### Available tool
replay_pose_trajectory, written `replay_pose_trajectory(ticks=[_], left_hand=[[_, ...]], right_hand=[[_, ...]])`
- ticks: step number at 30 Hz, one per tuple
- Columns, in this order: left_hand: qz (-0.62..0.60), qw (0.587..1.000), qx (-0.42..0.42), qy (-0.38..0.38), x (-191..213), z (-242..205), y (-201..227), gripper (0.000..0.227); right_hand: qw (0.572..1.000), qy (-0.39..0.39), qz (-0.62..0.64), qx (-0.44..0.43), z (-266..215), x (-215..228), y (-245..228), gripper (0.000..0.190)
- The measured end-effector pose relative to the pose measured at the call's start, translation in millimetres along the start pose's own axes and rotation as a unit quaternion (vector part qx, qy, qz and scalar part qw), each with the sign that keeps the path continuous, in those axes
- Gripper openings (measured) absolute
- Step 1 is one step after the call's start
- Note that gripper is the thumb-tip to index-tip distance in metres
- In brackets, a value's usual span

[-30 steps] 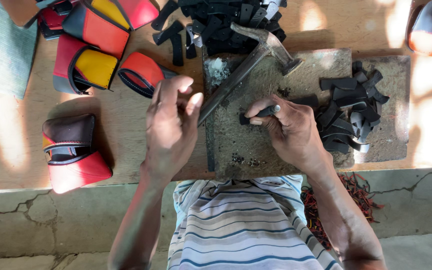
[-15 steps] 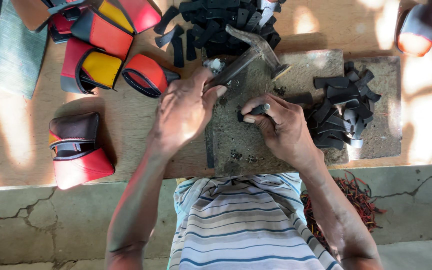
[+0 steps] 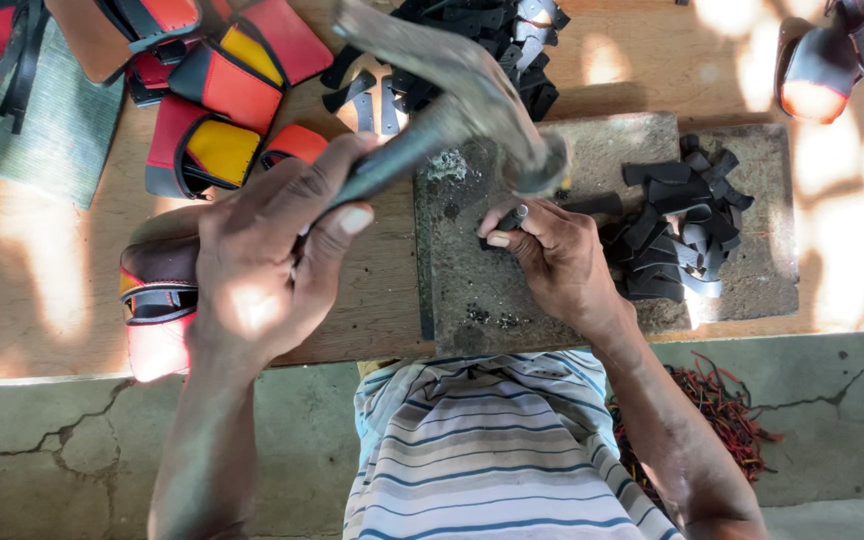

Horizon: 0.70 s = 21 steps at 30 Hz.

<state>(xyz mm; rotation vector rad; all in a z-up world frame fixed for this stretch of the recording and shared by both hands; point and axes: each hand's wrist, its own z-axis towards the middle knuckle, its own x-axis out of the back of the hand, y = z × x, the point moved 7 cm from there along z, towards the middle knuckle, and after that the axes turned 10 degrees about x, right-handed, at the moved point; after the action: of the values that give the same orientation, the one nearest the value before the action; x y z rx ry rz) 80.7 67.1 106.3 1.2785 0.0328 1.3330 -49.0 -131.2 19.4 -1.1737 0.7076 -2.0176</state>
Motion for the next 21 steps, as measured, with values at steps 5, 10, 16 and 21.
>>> replay_pose_trajectory(ticks=[5, 10, 16, 21], left_hand=[[0.198, 0.97, -0.137, -0.02, 4.6, -1.2, 27.9, 0.046], [0.023, 0.998, -0.045, 0.025, 32.9, 7.9, 15.4, 0.036], [0.287, 0.933, -0.218, -0.016, 12.4, 13.3, 48.6, 0.041], [0.232, 0.959, -0.162, 0.019, 44.6, 13.9, 54.8, 0.043]], right_hand=[[0.999, 0.006, 0.016, 0.028, -0.1, -0.9, -0.9, 0.012], [1.0, -0.008, -0.018, 0.011, -1.0, -1.2, 0.6, 0.013], [1.0, -0.009, 0.0, 0.023, 7.0, -0.3, -2.5, 0.018], [1.0, -0.002, 0.002, 0.027, 4.5, -0.5, -3.8, 0.017]])
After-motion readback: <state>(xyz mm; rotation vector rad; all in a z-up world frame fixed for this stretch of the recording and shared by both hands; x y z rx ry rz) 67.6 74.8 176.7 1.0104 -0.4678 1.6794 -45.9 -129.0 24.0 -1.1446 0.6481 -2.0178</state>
